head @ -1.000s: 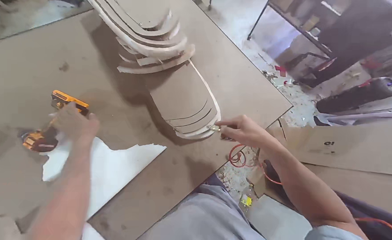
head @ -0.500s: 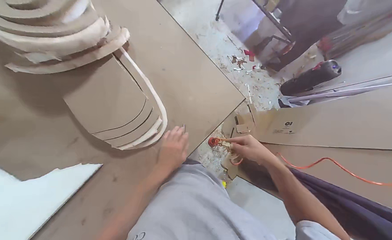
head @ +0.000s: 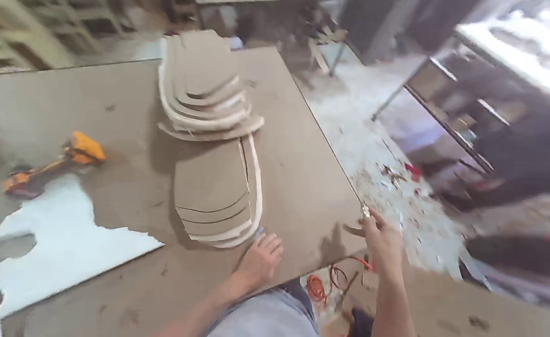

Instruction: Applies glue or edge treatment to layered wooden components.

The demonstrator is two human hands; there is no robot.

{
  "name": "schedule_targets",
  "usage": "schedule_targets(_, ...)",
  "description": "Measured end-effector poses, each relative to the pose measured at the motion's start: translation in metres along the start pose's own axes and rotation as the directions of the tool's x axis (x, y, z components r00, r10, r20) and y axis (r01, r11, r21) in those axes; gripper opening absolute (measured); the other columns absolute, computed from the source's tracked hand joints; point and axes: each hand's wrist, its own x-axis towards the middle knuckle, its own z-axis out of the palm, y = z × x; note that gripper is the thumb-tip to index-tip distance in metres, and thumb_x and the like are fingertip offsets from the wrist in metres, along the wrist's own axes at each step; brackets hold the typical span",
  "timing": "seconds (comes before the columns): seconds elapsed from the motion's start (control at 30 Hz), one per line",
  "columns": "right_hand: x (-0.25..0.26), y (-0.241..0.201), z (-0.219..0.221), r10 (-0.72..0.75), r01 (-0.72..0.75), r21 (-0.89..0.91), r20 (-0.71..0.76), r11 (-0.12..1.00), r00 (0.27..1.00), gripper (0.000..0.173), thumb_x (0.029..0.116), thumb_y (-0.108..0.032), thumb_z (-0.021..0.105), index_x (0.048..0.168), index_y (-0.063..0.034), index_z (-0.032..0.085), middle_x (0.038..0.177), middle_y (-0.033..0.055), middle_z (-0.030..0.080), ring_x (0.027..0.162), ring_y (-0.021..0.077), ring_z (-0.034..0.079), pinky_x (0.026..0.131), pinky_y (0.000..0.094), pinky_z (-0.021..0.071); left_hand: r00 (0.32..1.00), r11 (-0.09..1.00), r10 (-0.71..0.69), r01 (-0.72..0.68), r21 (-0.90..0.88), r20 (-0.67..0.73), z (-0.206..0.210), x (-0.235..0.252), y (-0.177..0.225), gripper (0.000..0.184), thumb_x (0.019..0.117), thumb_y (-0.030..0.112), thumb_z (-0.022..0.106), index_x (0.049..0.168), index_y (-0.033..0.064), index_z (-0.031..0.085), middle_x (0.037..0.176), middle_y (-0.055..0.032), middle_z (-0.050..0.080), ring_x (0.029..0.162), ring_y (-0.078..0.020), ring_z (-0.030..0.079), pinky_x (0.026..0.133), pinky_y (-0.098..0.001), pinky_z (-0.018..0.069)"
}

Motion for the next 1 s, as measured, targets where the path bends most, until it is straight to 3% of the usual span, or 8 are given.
schedule_targets(0.17,0.077,-0.087,0.048,-0.298,0.169,0.273,0.553,0.947,0.778,0.039,0.1024,-0.020,0.058,0.140,-0.0083,0.063,0.098,0.0067,0.077,0.077,0.0170,0.075,0.073,0.0394,0.0651,0.980,0.995,-0.095,0.096,0.000,-0.173,-0.025,0.053,0.011,0.027,0.1030,0.025,0.052,0.112,0.0125,0.075,0.130,-0.0065,0.069,0.133,-0.0266,0.058,0.113,-0.0528,0.0440)
schedule_targets(0.37,0.253,-0.179,0.081,-0.300,0.355,-0.024,0.482,0.935,0.823,0.033,0.0988,-0.028,0.053,0.119,-0.0138,0.076,0.098,0.0067,0.077,0.086,0.0210,0.074,0.081,0.0498,0.0596,0.850,0.947,-0.250,0.314,0.065,-0.465,-0.093,0.082,-0.018,0.034,0.1023,0.029,0.049,0.112,0.0126,0.077,0.126,-0.0070,0.072,0.127,-0.0267,0.063,0.107,-0.0512,0.0491)
schedule_targets(0.5,0.268,-0.256,0.124,-0.327,0.498,0.003,0.758,0.867,0.564,0.029,0.1013,-0.028,0.057,0.121,-0.0147,0.075,0.095,0.0019,0.074,0.068,0.0096,0.060,0.061,0.0339,0.0473,0.747,0.884,-0.378,0.467,0.027,-0.547,-0.145,0.087,-0.077,0.038,0.1037,0.032,0.047,0.109,0.0101,0.077,0.123,-0.0085,0.072,0.121,-0.0269,0.065,0.103,-0.0503,0.0513)
schedule_targets(0.63,0.336,-0.342,0.138,-0.378,0.596,-0.129,0.664,0.793,0.646,0.026,0.0978,-0.028,0.060,0.106,-0.0100,0.078,0.100,0.0115,0.075,0.091,0.0255,0.071,0.084,0.0557,0.0553,0.686,0.855,-0.410,0.519,0.009,-0.601,-0.201,0.100,-0.124,0.038,0.1043,0.030,0.046,0.112,0.0091,0.076,0.125,-0.0101,0.071,0.124,-0.0275,0.064,0.107,-0.0509,0.0483)
schedule_targets(0.73,0.333,-0.428,0.110,-0.322,0.695,0.046,0.907,0.718,0.273,0.025,0.1030,-0.016,0.055,0.111,-0.0048,0.076,0.084,0.0045,0.074,0.063,0.0087,0.064,0.057,0.0281,0.0522,0.605,0.837,-0.393,0.547,0.003,-0.693,-0.254,0.113,-0.158,0.035,0.1038,0.029,0.049,0.113,0.0103,0.076,0.124,-0.0091,0.071,0.122,-0.0267,0.064,0.108,-0.0505,0.0480)
schedule_targets(0.8,0.305,-0.495,0.096,-0.385,0.806,0.153,0.918,0.572,0.099,0.025,0.1007,-0.012,0.055,0.109,-0.0040,0.077,0.078,0.0034,0.072,0.058,0.0081,0.060,0.053,0.0274,0.0503,0.566,0.799,-0.459,0.601,-0.038,-0.685,-0.292,0.134,-0.187,0.035,0.1032,0.029,0.051,0.118,0.0087,0.074,0.127,-0.0123,0.070,0.123,-0.0305,0.063,0.106,-0.0548,0.0474)
schedule_targets(0.93,0.265,-0.596,0.138,-0.491,0.962,-0.119,0.840,0.247,0.230,0.023,0.0984,-0.031,0.066,0.103,-0.0132,0.080,0.073,0.0050,0.067,0.057,0.0153,0.053,0.056,0.0411,0.0447,0.686,0.744,-0.609,0.668,0.012,-0.399,-0.326,0.203,-0.260,0.047,0.1010,0.046,0.055,0.134,0.0143,0.066,0.144,-0.0113,0.058,0.138,-0.0322,0.051,0.112,-0.0600,0.0396)
schedule_targets(1.0,0.252,-0.623,0.169,-0.500,0.957,-0.214,0.818,0.195,0.285,0.022,0.0950,-0.031,0.067,0.093,-0.0131,0.079,0.079,0.0061,0.074,0.065,0.0204,0.068,0.066,0.0511,0.0566,0.725,0.744,-0.634,0.667,0.045,-0.270,-0.324,0.228,-0.280,0.057,0.1009,0.053,0.052,0.144,0.0162,0.059,0.152,-0.0127,0.052,0.142,-0.0337,0.046,0.114,-0.0612,0.0368)
